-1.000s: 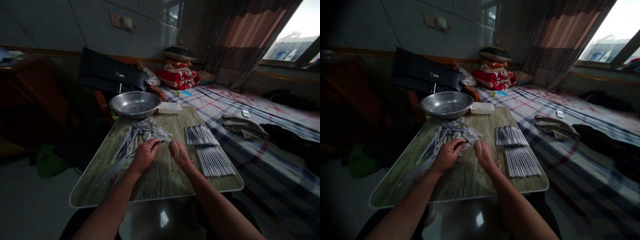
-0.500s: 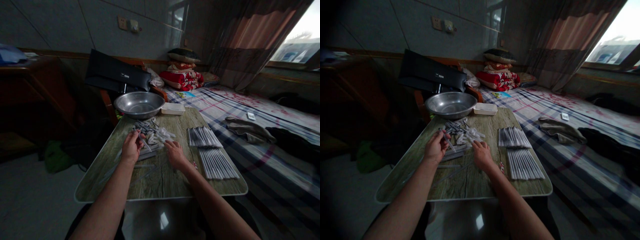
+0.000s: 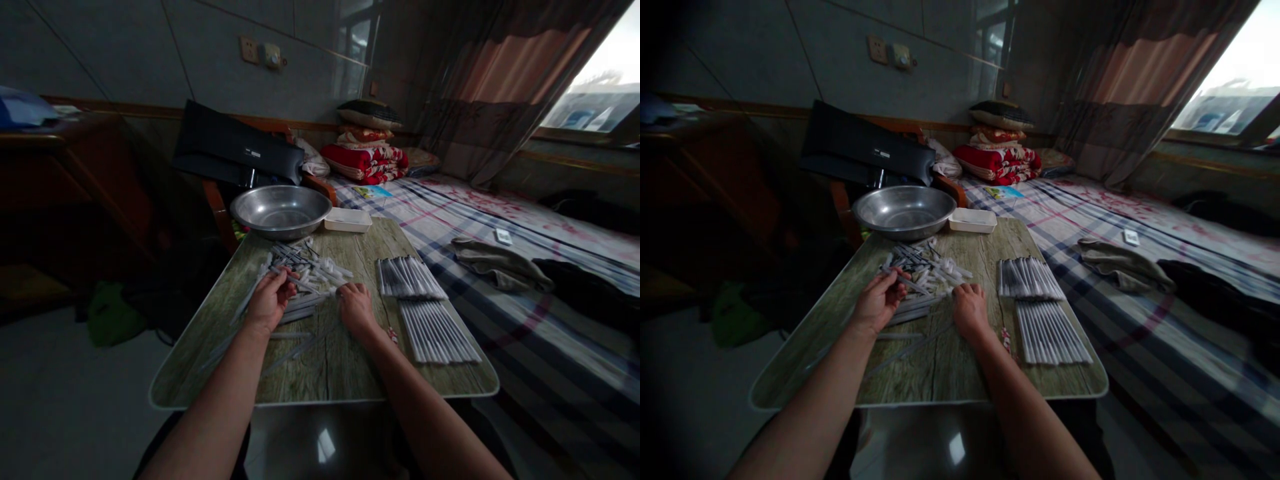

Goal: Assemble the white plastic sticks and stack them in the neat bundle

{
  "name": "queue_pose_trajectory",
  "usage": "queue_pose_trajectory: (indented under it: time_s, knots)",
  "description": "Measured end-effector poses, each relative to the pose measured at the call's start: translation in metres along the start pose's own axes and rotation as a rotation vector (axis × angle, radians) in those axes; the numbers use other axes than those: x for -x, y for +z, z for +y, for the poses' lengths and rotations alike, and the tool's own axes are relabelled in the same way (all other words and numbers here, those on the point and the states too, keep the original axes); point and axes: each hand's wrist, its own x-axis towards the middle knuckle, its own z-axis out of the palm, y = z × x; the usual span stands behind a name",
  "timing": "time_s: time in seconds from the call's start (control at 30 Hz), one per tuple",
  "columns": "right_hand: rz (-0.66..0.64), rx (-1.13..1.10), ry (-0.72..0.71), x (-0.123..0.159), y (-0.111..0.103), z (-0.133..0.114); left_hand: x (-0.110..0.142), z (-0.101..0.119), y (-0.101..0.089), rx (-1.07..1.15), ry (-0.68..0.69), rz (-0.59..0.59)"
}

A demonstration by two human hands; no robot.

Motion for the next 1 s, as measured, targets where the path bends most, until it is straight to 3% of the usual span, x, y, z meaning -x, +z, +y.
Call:
queue_pose_trajectory:
  time_s: [0.23,0.47,0.7,0.83,1.0]
  knots:
    - [-0.029,0.039,0.018,-0.002,-0.002,-0.001,0.003,-0.005,0.002,-0.034,-0.018,-0.029]
    - [0.000,0.005,0.047,-0.003,-0.002,0.000,0.011,-0.009,0.006,-0.089,-0.099,-0.180]
    - [-0.038,-0.052,0.080,0.000,-0.001,-0.001,0.011,-0.012,0.006,-0.099,-0.070,-0.146]
    - [0.060,-0.364,0.090,-0.003,-0.006,0.001,0.012,-0.011,0.006,-0.077,-0.118,-0.147]
    - [0.049,-1.142,0.126,-0.006,-0.018,-0.004,0.013,-0.012,0.005,-0.043,-0.164,-0.182]
